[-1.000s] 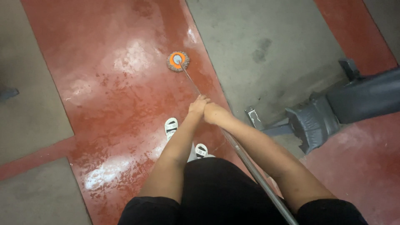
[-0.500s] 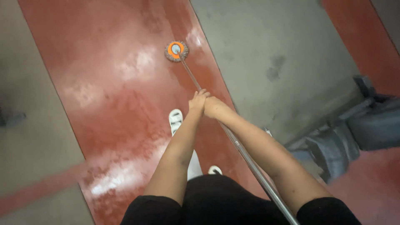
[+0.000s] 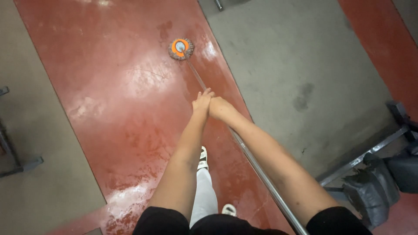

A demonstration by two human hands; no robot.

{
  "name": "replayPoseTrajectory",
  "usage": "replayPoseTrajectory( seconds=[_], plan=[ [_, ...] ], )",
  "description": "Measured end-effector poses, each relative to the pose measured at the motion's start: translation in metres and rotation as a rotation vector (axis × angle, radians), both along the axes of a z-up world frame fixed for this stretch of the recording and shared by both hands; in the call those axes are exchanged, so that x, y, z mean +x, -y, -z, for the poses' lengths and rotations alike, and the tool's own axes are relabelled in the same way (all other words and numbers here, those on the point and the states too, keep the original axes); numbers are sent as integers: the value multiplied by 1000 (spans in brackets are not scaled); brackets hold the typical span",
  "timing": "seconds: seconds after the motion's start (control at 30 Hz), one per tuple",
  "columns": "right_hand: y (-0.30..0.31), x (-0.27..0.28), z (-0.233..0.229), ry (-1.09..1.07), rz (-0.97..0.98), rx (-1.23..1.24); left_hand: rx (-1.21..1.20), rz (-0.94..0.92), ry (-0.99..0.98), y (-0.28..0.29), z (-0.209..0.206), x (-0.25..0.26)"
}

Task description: Mopping the floor in a gym environment.

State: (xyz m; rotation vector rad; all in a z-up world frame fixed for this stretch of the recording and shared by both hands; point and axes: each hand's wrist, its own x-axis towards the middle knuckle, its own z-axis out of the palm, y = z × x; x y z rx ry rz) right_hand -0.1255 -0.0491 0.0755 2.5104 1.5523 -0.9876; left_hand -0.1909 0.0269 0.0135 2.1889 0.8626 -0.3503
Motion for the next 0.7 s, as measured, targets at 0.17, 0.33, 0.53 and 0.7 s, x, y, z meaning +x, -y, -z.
replayPoseTrajectory(
  seconds=[0.17, 0.33, 0.53, 0.7],
  plan=[
    [-18, 10, 4, 20, -44, -20, 47, 32, 1, -18, 19, 11],
    [10, 0, 21, 75, -133, -37, 5, 34, -35, 3, 19, 1],
    [84, -48, 12, 3, 88, -34, -14, 53, -44, 77, 7, -45],
    [191, -112, 5, 37, -22, -13, 60, 82, 12, 180, 6, -113]
  ],
)
